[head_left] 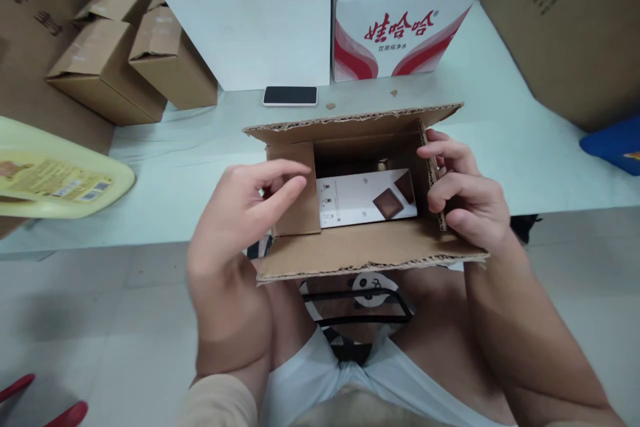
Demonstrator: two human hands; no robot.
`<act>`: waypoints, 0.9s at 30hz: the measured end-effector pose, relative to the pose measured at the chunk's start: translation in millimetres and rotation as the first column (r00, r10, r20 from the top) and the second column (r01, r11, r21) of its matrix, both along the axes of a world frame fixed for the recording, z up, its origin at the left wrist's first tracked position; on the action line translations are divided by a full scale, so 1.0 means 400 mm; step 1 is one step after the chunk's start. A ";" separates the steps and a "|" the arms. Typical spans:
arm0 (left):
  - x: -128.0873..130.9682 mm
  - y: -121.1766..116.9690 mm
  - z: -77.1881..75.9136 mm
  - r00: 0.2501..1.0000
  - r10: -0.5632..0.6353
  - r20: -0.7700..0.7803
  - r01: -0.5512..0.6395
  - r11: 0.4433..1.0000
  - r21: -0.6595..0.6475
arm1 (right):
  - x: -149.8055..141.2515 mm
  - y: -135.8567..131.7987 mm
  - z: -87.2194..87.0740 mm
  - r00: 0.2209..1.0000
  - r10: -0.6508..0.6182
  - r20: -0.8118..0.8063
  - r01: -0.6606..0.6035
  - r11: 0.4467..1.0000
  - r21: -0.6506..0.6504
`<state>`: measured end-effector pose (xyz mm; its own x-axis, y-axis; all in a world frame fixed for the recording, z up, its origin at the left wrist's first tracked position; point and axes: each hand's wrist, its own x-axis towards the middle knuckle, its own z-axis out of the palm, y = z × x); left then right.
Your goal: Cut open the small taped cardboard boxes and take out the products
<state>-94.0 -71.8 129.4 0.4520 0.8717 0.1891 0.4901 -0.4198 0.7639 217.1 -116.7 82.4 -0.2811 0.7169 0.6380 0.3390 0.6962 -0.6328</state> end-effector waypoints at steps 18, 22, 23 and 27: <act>0.027 0.070 -0.097 0.916 0.060 0.398 -0.165 0.958 0.234 | -0.006 0.000 0.011 0.894 -0.368 -0.257 0.382 0.924 0.006; 0.021 0.078 -0.104 0.855 0.048 0.516 -0.177 0.963 0.204 | -0.029 -0.038 0.101 0.880 -0.440 -0.181 0.458 0.886 0.072; 0.018 0.078 -0.105 0.855 0.075 0.513 -0.195 0.963 0.183 | -0.040 -0.044 0.132 0.887 -0.445 -0.122 0.457 0.884 0.100; 0.004 0.074 -0.107 0.869 0.059 0.491 -0.165 0.971 0.176 | -0.115 -0.017 0.261 0.888 -0.299 0.349 0.277 0.954 0.114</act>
<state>-92.4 -42.3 86.8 0.1607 0.8285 0.5364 0.1388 -0.5570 0.8188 171.1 -123.7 186.7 -0.2857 0.7650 0.5772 0.7262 0.5658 -0.3905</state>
